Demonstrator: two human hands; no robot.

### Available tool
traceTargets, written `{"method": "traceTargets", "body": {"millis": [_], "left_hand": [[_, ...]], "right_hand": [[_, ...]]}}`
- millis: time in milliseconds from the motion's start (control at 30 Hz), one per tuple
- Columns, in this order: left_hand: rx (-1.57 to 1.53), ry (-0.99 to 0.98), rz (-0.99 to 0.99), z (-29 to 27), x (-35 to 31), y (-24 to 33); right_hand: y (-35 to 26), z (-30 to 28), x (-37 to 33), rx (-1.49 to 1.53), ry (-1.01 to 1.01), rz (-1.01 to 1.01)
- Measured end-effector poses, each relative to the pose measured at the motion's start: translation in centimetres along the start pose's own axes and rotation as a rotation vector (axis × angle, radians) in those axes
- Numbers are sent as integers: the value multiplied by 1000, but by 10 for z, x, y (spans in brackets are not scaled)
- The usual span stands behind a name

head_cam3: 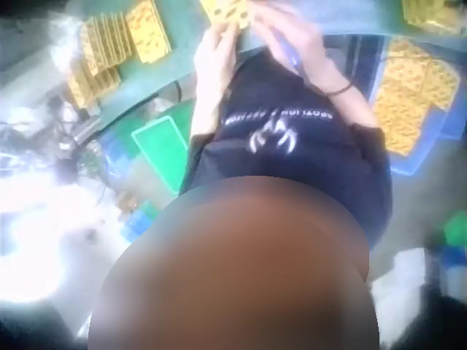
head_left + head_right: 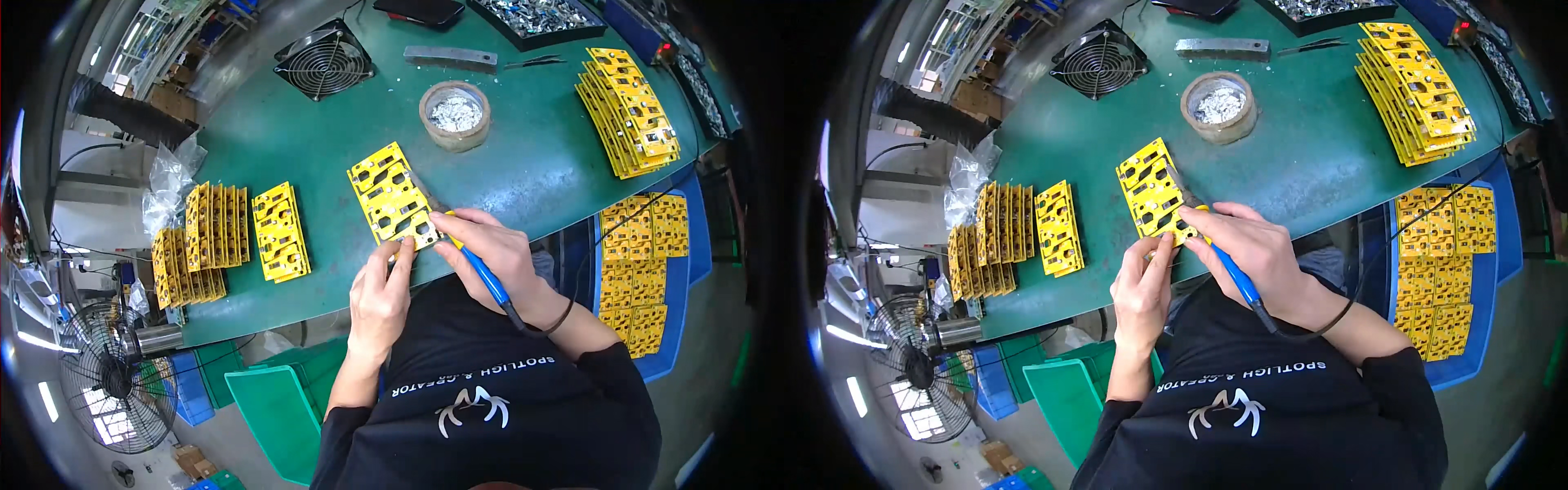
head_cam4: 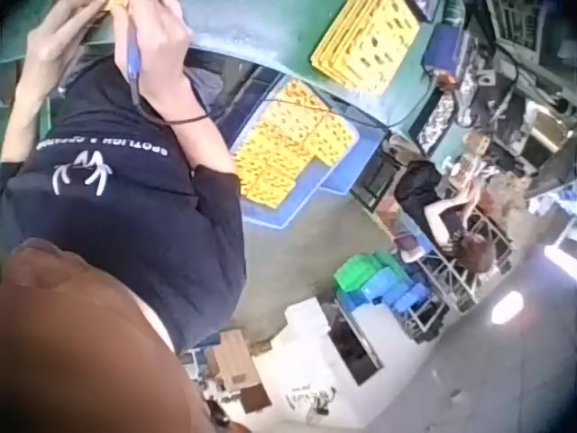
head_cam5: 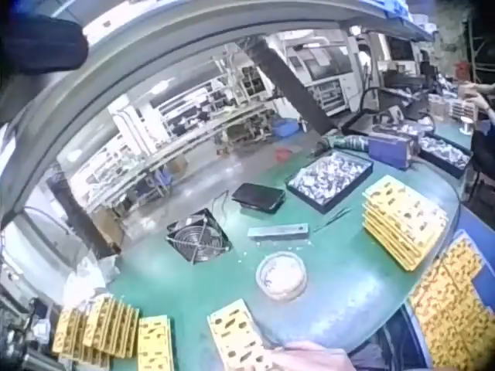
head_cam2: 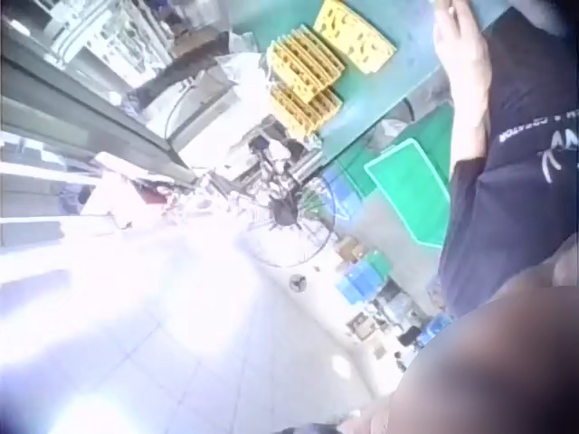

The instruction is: The person solders electronic components onto yellow circuit boards with a soldering iron and solder wire.

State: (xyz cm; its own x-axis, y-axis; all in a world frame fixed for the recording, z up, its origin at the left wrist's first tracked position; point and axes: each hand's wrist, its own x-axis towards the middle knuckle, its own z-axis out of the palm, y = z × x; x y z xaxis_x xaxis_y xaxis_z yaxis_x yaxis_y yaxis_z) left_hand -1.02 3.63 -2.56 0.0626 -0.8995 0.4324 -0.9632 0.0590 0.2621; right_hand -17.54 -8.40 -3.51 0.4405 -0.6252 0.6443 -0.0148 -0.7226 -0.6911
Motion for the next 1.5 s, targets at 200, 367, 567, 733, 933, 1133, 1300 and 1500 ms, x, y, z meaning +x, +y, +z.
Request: {"method": "traceTargets", "body": {"millis": [200,367,567,733,933,1133,1300,1500], "left_hand": [[-14,-12,-26,4,-2,1],[9,-32,-30,4,-1,0],[31,31,-40,5,0,-2],[6,45,-65,2,-2,-5],[-55,92,-144,-4,0,4],[-185,134,-281,-14,0,17],[-165,209,-186,-10,0,12],[-68,155,-189,-9,3,21]], "right_hand": [[3,1,-4,24,-18,-21],[2,2,-6,21,-9,-21],[3,1,-5,32,-5,-15],[5,-6,-1,37,1,-2],[16,-25,18,-41,178,151],[31,-35,23,-270,194,45],[15,-29,5,-113,185,38],[-2,-24,-12,33,68,-36]]}}
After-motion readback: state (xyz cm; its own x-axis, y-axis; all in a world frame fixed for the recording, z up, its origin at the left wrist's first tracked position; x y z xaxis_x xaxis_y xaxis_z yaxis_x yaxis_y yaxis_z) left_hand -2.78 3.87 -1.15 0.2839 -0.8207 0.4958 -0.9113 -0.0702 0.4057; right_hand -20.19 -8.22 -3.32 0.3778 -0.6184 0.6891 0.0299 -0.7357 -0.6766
